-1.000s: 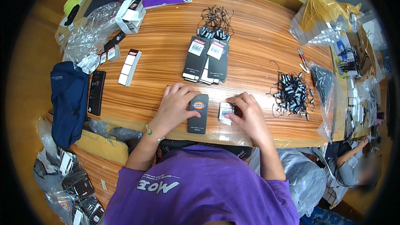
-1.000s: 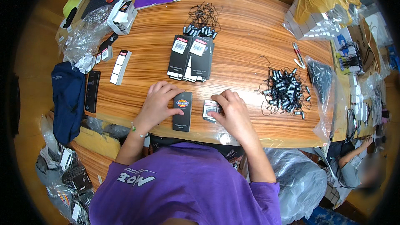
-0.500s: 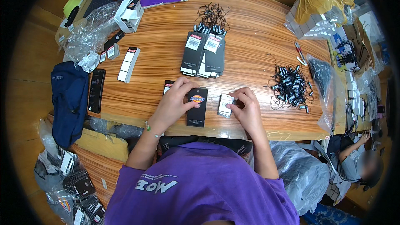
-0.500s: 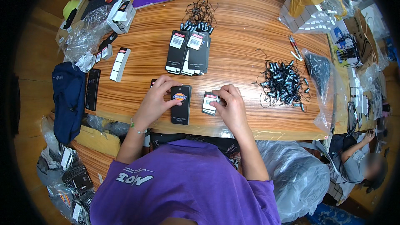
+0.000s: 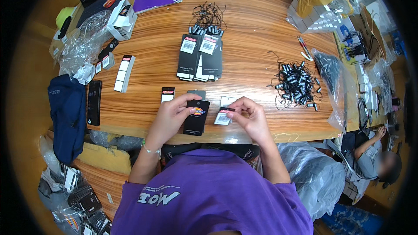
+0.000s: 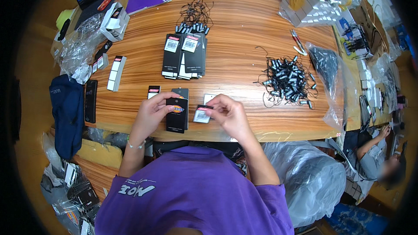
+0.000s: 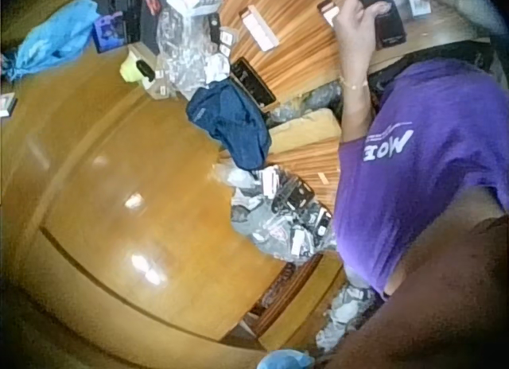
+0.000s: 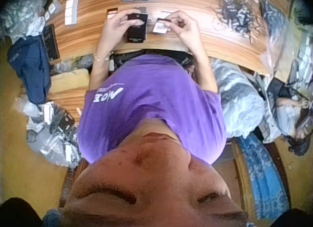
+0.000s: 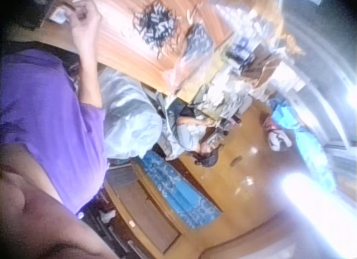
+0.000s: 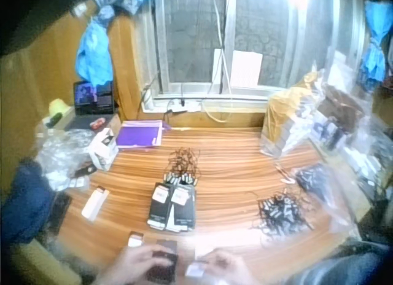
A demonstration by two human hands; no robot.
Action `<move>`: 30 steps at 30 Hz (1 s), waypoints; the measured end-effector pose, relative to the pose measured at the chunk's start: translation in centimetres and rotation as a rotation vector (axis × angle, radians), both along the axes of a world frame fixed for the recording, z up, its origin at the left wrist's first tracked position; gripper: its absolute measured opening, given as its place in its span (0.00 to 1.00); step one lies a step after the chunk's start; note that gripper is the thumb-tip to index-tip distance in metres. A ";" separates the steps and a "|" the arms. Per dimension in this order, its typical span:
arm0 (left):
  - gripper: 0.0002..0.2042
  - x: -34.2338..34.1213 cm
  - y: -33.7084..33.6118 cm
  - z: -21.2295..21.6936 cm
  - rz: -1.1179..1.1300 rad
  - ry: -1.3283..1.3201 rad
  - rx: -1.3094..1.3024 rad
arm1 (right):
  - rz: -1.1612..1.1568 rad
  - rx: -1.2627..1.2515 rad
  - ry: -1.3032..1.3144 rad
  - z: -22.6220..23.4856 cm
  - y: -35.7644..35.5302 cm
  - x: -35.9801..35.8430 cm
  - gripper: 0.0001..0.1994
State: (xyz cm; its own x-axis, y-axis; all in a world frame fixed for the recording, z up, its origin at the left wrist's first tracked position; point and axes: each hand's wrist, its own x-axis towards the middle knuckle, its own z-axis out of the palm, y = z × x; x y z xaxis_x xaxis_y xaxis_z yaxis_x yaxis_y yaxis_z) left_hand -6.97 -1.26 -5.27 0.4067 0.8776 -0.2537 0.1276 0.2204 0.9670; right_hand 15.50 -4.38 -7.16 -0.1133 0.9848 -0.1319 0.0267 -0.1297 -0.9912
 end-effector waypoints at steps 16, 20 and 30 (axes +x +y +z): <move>0.11 3.4 -1.0 -0.9 0.021 -0.199 -0.040 | -0.417 0.229 -1.030 -0.6 -0.3 13.5 0.04; 0.09 4.2 -1.2 -0.7 -0.057 -0.203 -0.056 | -0.355 0.228 -1.128 -1.4 0.0 13.8 0.05; 0.07 5.0 -0.8 0.7 -0.181 -0.213 -0.165 | -0.479 0.123 -0.039 1.6 -0.9 14.1 0.07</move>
